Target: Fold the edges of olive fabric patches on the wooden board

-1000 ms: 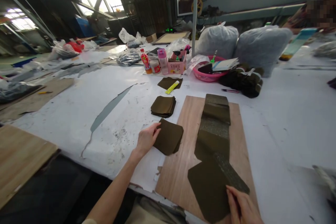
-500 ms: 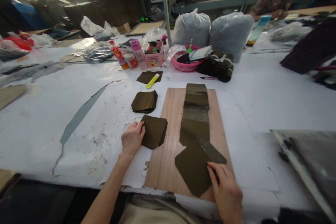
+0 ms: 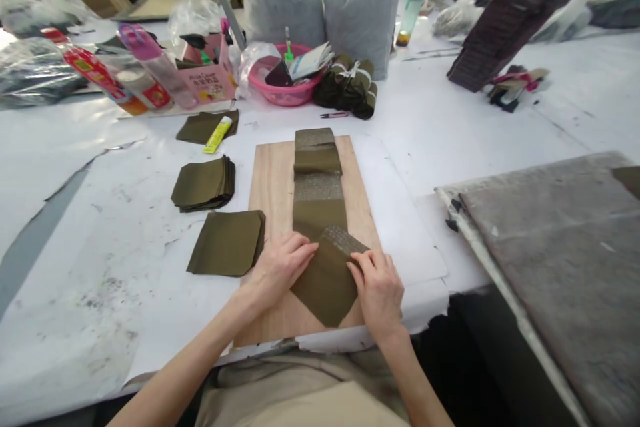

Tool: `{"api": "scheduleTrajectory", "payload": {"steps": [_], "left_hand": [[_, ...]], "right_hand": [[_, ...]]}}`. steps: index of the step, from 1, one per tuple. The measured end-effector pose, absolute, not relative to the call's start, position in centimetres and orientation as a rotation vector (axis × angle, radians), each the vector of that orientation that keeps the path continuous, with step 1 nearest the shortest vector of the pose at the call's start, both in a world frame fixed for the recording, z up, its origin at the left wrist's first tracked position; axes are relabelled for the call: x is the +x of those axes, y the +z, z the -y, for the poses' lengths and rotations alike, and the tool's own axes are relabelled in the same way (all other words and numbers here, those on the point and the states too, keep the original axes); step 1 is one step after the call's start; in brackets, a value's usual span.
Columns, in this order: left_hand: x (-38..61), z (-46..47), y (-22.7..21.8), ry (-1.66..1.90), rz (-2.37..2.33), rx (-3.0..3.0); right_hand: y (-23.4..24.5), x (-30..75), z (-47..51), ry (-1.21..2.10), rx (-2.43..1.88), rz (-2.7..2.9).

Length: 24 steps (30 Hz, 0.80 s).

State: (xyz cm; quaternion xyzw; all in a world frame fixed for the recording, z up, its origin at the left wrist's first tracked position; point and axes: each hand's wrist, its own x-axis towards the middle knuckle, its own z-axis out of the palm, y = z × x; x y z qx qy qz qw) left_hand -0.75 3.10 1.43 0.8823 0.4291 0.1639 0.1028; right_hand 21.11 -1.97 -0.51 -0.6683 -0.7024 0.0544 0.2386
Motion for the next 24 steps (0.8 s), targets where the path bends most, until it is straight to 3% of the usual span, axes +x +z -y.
{"api": "scheduleTrajectory", "payload": {"steps": [9,24], "left_hand": [[2.5,-5.1,0.6,0.246,-1.215,2.693],[2.1,-5.7,0.7,0.277,-1.219,2.582]], "right_hand": [[-0.7,21.3,2.1,0.127,-1.821,1.923],[-0.7,20.3,1.1,0.141,-1.844,1.979]]}}
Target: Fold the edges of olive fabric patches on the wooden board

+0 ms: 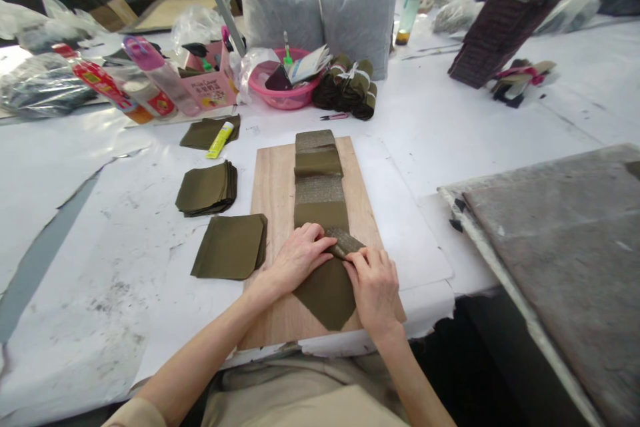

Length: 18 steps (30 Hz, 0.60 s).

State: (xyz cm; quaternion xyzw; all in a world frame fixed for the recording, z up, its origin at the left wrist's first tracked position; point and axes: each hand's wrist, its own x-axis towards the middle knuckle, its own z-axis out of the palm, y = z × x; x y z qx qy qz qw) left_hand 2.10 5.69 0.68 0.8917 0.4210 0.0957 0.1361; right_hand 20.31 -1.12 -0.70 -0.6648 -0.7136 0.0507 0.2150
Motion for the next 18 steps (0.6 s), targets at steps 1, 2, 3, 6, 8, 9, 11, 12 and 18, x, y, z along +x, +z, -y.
{"api": "scheduleTrajectory", "payload": {"steps": [1,2,3,6,8,9,11,12,18], "left_hand": [[2.1,-5.7,0.7,0.275,-1.220,2.581],[2.1,-5.7,0.8,0.276,-1.221,2.581],[2.2,-5.7,0.9,0.276,-1.219,2.579],[2.3,-5.7,1.1,0.292,-1.216,2.566],[2.5,-5.8,1.2,0.302,-1.229,2.556],[2.6,-5.8,1.3,0.305,-1.231,2.558],[2.7,-5.9,1.5,0.306,-1.208,2.594],[2.7,-5.9,1.5,0.307,-1.179,2.626],[2.6,-6.5,1.6,0.238,-1.047,2.721]], "right_hand": [[-0.6,20.3,1.2,0.125,-1.831,1.989],[-0.6,20.3,1.3,0.111,-1.816,2.000],[-0.5,20.2,1.4,0.103,-1.799,2.015],[-0.6,20.2,1.7,0.109,-1.740,2.046],[-0.7,20.2,1.8,0.123,-1.709,2.053],[-0.8,20.2,1.8,0.127,-1.700,2.050],[-0.9,20.2,1.8,0.128,-1.683,2.038],[-0.9,20.2,1.8,0.128,-1.672,2.035],[-0.7,21.3,2.0,0.138,-1.752,2.012]]}}
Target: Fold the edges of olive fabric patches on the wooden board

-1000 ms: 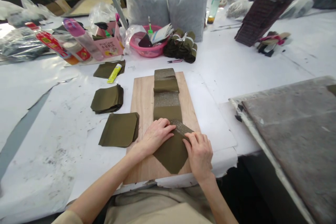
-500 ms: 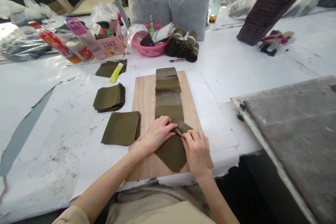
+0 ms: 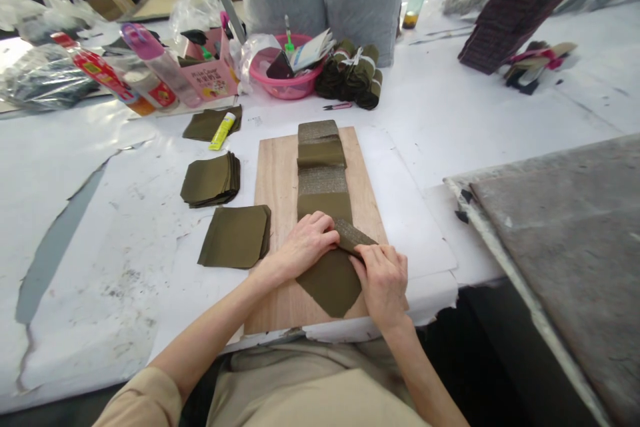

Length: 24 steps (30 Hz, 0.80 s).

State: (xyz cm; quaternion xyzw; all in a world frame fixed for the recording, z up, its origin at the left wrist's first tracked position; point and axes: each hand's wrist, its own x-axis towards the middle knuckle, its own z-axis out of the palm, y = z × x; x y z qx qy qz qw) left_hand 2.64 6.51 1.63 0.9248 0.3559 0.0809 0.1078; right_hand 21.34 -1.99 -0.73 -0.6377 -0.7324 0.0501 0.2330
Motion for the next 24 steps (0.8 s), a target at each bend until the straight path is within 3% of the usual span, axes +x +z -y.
{"api": "scheduleTrajectory", "payload": {"steps": [24], "left_hand": [[1.5,-7.7,0.2,0.475,-0.906,2.405]], "right_hand": [[-1.2,21.4,1.3,0.279,-1.758,1.975]]}}
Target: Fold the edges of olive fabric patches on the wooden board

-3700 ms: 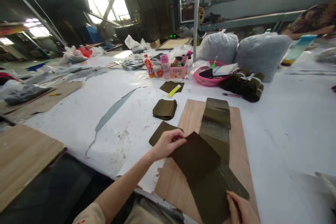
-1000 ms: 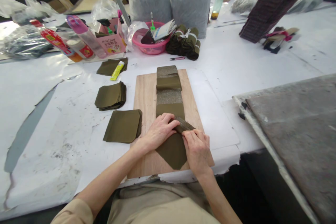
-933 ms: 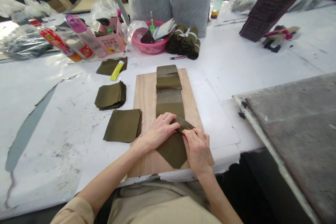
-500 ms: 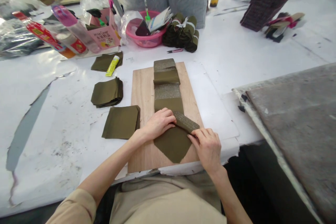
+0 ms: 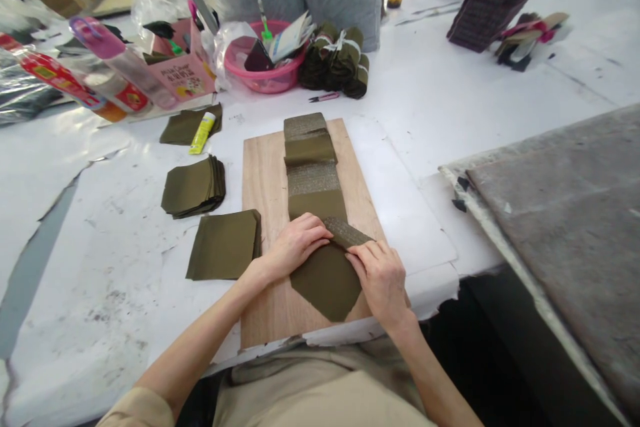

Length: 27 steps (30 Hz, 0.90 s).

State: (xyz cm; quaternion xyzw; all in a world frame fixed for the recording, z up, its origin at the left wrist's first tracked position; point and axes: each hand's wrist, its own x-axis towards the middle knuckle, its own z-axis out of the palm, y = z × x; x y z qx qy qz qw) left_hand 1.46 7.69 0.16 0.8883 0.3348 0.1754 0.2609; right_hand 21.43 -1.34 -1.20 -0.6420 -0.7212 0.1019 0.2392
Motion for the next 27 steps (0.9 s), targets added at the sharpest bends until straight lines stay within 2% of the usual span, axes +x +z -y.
{"api": "scheduleTrajectory", "payload": {"steps": [11,21,24,27], "left_hand": [[1.6,-7.8,0.8,0.427,-0.956,2.338],[1.4,-6.7,-0.6,0.521,-1.098,2.490],[1.6,-5.2,-0.1,0.616,-1.213,2.558],[2.0,-3.0,0.8,0.618,-1.098,2.477]], "right_hand": [[-0.9,22.1,1.6,0.366,-1.739,1.866],[0.1,22.8,4.2,0.975,-1.831,1.515],[0.4,22.6,4.4,1.211,-1.759,1.300],[0.5,22.5,4.5,1.431,-1.620,1.084]]}}
